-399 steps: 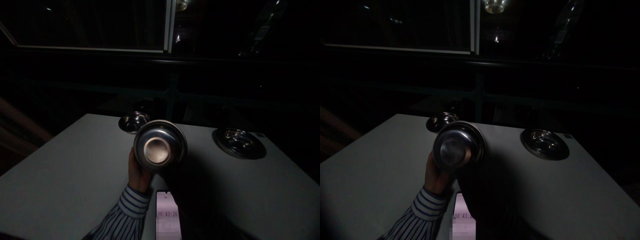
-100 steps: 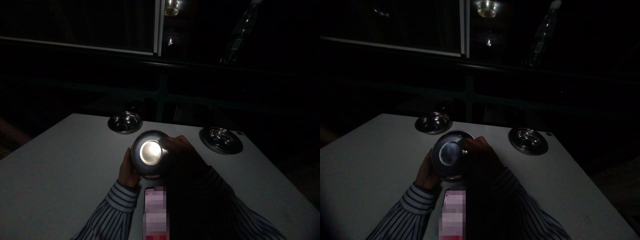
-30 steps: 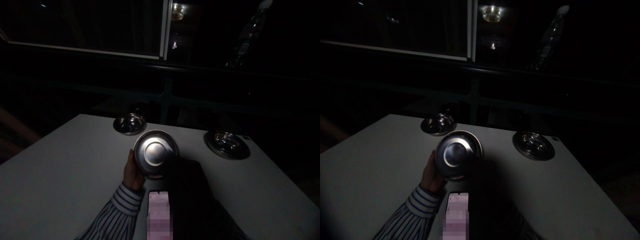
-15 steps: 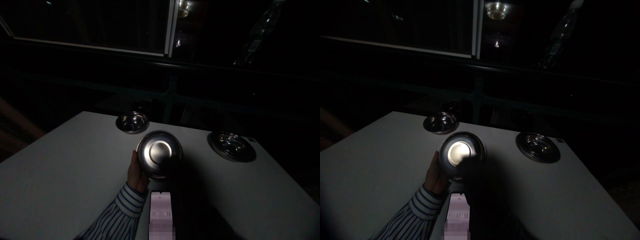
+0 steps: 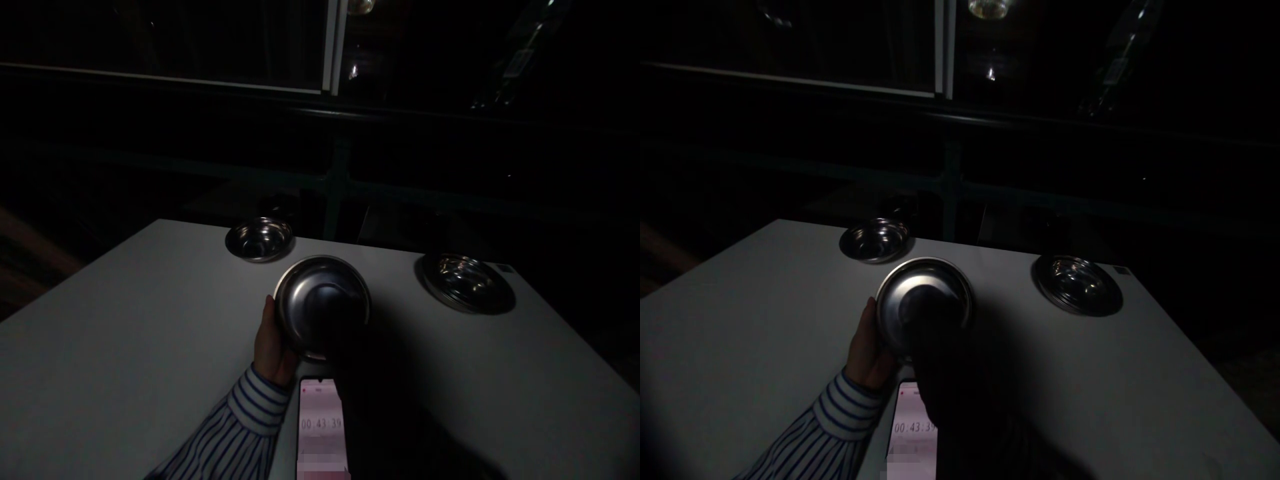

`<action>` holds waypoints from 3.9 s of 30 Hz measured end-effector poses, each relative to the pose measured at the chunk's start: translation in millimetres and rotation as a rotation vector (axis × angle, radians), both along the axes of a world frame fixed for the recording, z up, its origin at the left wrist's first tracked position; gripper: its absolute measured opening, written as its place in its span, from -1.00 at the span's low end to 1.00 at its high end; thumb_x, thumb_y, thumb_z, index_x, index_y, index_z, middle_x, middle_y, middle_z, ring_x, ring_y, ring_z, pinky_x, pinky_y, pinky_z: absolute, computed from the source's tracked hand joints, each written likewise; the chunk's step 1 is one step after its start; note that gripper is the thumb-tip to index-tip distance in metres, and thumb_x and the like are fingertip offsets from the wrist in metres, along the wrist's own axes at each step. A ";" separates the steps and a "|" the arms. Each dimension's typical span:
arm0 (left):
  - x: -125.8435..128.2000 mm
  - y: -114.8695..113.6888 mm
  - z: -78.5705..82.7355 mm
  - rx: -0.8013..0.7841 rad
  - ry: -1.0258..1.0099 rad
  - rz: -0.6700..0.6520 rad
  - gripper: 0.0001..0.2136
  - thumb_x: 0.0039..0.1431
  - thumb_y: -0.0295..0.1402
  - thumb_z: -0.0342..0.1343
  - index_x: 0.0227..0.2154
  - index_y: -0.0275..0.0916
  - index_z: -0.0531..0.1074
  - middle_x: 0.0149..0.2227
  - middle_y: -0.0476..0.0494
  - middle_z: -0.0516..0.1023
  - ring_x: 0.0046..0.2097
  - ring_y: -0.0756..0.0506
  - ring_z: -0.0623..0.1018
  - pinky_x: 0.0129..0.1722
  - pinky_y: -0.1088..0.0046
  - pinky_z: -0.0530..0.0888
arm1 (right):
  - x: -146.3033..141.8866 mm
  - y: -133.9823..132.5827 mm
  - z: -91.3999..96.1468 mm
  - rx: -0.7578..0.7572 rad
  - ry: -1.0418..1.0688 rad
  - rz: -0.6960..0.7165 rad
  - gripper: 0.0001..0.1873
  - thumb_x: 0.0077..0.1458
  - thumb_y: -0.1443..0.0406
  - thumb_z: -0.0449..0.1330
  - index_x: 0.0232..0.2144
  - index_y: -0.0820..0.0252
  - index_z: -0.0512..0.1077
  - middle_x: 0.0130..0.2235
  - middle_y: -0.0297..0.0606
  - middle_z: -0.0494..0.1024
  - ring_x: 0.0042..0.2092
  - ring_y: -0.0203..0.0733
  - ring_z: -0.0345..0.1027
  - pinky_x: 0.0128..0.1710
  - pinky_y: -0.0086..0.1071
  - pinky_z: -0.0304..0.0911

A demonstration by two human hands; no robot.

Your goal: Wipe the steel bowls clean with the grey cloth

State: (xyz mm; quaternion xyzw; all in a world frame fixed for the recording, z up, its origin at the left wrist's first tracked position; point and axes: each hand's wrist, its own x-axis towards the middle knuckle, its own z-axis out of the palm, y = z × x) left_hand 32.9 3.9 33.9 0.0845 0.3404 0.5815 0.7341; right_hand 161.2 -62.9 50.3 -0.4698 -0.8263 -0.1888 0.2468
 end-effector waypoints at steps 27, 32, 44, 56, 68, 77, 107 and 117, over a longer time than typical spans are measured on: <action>-4.5 2.4 5.1 0.017 -0.039 0.036 -0.69 0.15 -0.23 -0.04 -0.16 -0.29 0.44 -0.36 -0.10 0.60 -0.27 -0.07 0.56 -0.15 0.42 0.45 | -18.0 9.3 -9.0 -0.013 0.026 0.001 -0.59 0.13 0.39 0.01 0.06 0.12 0.23 0.07 -0.17 0.31 0.12 0.01 0.08 0.08 0.00 0.06; -7.4 7.3 -0.4 0.039 -0.056 0.102 -0.72 0.16 -0.26 -0.06 -0.21 -0.30 0.46 -0.34 -0.09 0.60 -0.28 -0.05 0.55 -0.15 0.43 0.45 | -11.9 -3.1 3.6 -0.053 0.026 0.035 -0.70 0.17 0.22 0.04 -0.05 0.15 0.30 0.03 -0.16 0.31 -0.03 -0.15 0.26 -0.04 -0.13 0.22; -5.6 7.5 -2.2 0.037 -0.047 0.088 -0.74 0.16 -0.30 -0.05 -0.22 -0.30 0.47 -0.34 -0.10 0.60 -0.26 -0.07 0.55 -0.15 0.41 0.44 | -7.5 -12.9 7.0 -0.063 0.019 0.008 -0.73 0.18 0.22 0.03 -0.09 0.15 0.32 -0.01 -0.17 0.34 -0.09 -0.20 0.29 -0.10 -0.20 0.27; -6.2 7.9 -1.7 0.098 -0.072 0.105 -0.70 0.14 -0.21 -0.03 -0.19 -0.25 0.48 -0.26 -0.10 0.60 -0.15 -0.11 0.52 -0.06 0.34 0.40 | -8.7 -16.4 6.6 -0.010 -0.074 -0.043 -0.71 0.17 0.22 0.05 -0.07 0.18 0.30 -0.02 -0.17 0.34 -0.09 -0.19 0.30 -0.11 -0.19 0.27; -22.4 16.3 -0.1 0.091 -0.069 0.170 -0.70 0.15 -0.27 -0.04 -0.14 -0.29 0.45 -0.21 -0.14 0.58 -0.11 -0.10 0.51 -0.03 0.36 0.37 | -8.5 0.9 5.2 0.056 -0.078 -0.076 -0.68 0.16 0.21 0.06 -0.05 0.19 0.29 0.00 -0.16 0.33 -0.06 -0.16 0.28 -0.09 -0.15 0.26; -16.5 12.7 3.6 0.112 -0.068 0.150 -0.68 0.16 -0.24 -0.06 -0.15 -0.28 0.46 -0.22 -0.12 0.58 -0.12 -0.10 0.51 -0.03 0.36 0.38 | -4.6 0.9 -2.1 0.067 -0.067 -0.085 -0.69 0.16 0.21 0.05 -0.06 0.19 0.29 -0.01 -0.16 0.33 -0.08 -0.18 0.29 -0.10 -0.17 0.27; -8.6 11.1 -7.0 0.048 -0.018 0.073 -0.68 0.11 -0.19 0.01 -0.17 -0.26 0.47 -0.29 -0.13 0.60 -0.12 -0.14 0.52 -0.04 0.34 0.40 | -1.3 17.9 -17.8 0.070 0.006 -0.170 -0.61 0.13 0.37 -0.02 0.03 0.23 0.27 -0.06 -0.03 0.41 -0.06 -0.02 0.26 -0.13 -0.11 0.24; -8.5 8.5 -3.4 0.072 0.000 0.086 -0.66 0.16 -0.23 -0.05 -0.10 -0.27 0.44 -0.28 -0.12 0.60 -0.20 -0.09 0.55 -0.07 0.38 0.41 | -2.3 5.1 -30.2 0.107 -0.031 -0.158 -0.68 0.13 0.35 0.04 -0.03 0.23 0.32 -0.02 -0.06 0.39 0.00 -0.03 0.23 -0.09 -0.13 0.25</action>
